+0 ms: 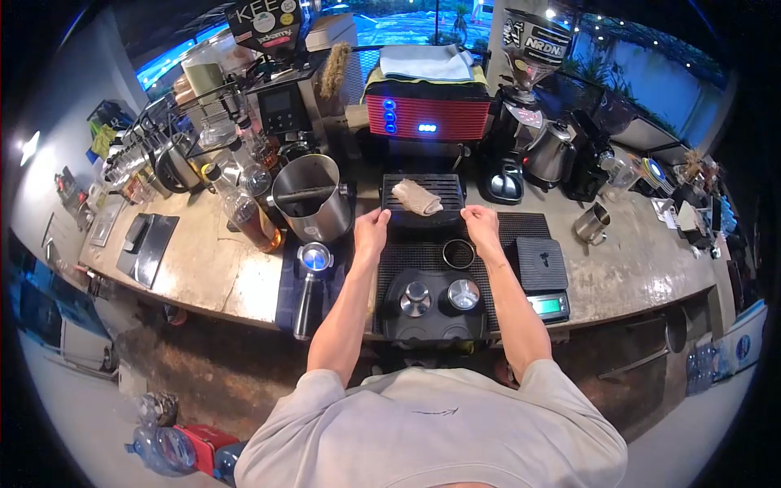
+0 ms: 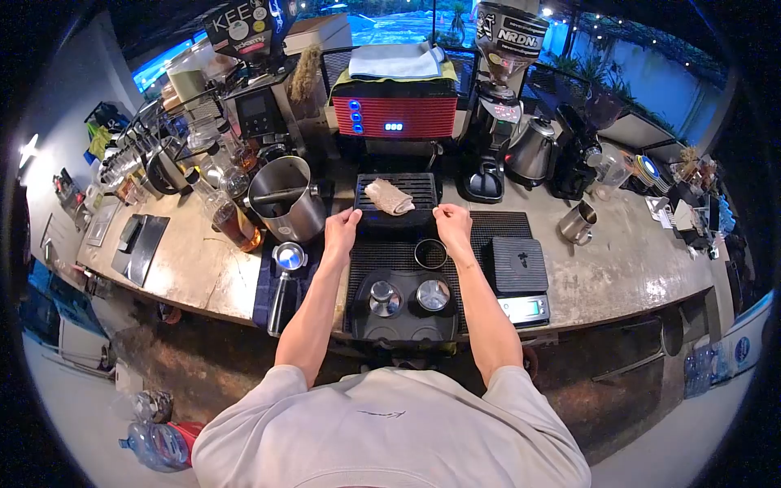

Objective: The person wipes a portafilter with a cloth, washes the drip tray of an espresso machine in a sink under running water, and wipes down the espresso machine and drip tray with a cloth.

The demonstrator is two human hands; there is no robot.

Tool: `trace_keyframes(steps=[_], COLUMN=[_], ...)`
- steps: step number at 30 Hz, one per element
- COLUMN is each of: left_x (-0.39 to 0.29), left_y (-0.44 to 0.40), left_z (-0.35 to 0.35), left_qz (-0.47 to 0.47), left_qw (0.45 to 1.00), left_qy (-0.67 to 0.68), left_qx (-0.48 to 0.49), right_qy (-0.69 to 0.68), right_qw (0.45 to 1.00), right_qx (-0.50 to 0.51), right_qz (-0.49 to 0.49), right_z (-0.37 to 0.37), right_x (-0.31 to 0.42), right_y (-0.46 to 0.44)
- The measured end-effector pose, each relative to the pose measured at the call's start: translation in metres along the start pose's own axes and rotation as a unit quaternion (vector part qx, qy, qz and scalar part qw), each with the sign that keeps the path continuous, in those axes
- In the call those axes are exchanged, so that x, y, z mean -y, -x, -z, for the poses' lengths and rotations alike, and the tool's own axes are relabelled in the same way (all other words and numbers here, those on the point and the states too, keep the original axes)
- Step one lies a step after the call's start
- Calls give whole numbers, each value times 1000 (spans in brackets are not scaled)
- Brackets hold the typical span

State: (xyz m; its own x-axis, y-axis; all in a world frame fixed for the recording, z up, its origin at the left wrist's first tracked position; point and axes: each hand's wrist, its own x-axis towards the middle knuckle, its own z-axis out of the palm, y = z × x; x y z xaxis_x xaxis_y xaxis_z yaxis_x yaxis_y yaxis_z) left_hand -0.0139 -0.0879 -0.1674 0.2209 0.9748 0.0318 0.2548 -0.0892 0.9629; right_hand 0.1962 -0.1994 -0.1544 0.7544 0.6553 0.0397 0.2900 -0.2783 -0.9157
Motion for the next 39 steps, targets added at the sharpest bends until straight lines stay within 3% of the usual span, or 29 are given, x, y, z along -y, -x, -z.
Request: trace_keyframes(steps=[8,19,23,25,28,39], left_x=[-45,-45,-70,-75,-69,-74], left_y=[24,74,111,133,169,334], left_z=[27,64,92,100,115,183], left_qz=[-23,-48,-70,-47,-64,-21], left_qw=[999,993,997,996,992,969], left_qy=[18,103,26,77,102,183], left_qx=[13,17,-10,-19,-43,-166], right_qy=[-41,-156,-127,-234,-274,-288], right_qw=[999,985,984,965,951,907], right_qx=[2,7,47,67,116,300], right_qz=[28,68,113,100,86,73], right_z=[15,34,46,52,62,63], right_x=[26,40,59,74,71,75], right_y=[19,92,118,143,165,279])
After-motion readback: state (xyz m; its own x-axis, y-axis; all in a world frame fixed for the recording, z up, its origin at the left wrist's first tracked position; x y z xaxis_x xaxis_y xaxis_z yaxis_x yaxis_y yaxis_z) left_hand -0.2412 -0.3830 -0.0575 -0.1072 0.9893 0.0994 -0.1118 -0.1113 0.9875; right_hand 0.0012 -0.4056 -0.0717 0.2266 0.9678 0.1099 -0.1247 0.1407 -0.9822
